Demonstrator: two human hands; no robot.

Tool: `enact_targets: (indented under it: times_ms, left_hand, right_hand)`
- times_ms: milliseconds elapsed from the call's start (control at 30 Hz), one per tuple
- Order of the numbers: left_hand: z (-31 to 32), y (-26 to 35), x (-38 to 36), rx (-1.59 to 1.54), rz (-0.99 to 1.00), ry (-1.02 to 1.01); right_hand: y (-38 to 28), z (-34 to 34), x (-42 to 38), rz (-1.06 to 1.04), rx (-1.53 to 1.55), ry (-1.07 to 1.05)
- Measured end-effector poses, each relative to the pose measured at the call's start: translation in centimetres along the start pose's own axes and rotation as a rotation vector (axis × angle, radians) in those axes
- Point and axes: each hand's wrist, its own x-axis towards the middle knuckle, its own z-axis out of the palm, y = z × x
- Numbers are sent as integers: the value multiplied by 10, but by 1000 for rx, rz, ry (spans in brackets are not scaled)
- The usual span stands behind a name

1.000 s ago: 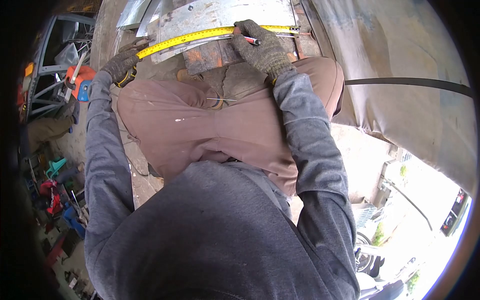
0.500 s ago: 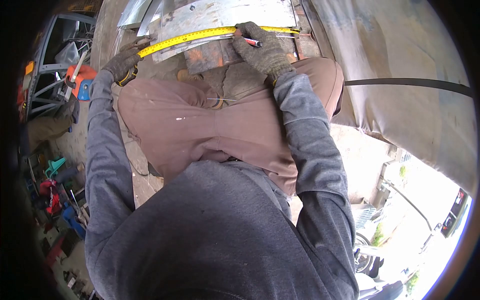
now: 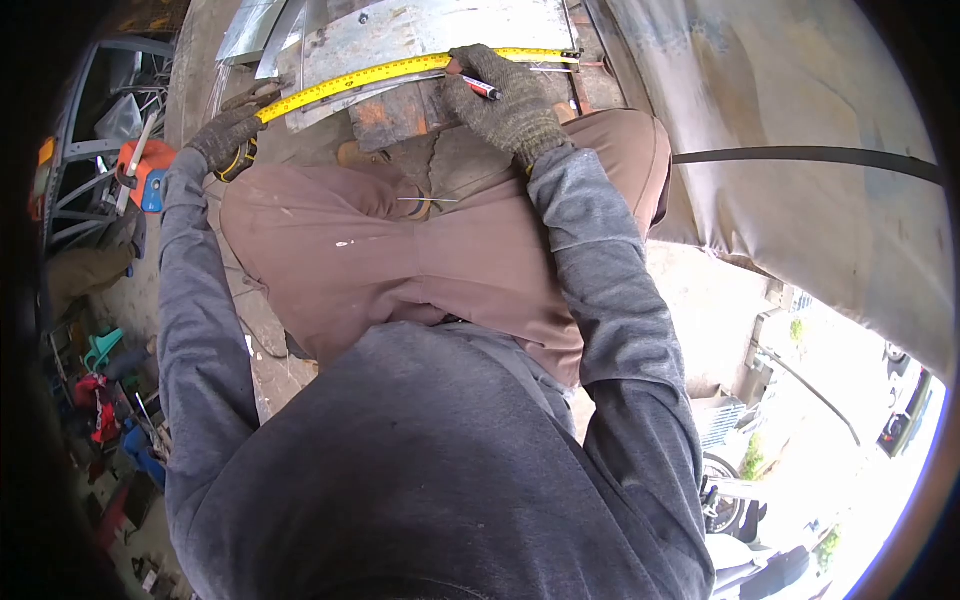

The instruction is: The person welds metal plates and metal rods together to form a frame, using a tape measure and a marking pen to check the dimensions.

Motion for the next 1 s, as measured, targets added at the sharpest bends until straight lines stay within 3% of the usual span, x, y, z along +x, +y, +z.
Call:
enact_targets:
  times_ms: [67,300,367,467,500,567,633,1000]
  left_hand:
    - [1,-5,-2,251,246,95]
    - [-4,5,1,183,164,43]
    - [-8,11,3,0,-41,-44]
    - [-7,15,3,-145,-148,-29]
    - [-8,16,2,-145,-149,-28]
    - [-10,16,-1,215,126,54]
    - [-9,14,-1,221,127,44]
    - [-11,20,0,179,62,-6]
  right_hand:
    - [1,0,0,-9,-3,10]
    - [2,2,-1,-53,35,16]
    - [3,1,-1,-76,26,15]
    - [7,4,1,-77,45,11]
    - [8,4,1,-90,3,12]
    - [7,3,2,-106,-37,13]
    - [4,2,1,-2,-22,-27]
    - [-3,1,2,64,-113,-54]
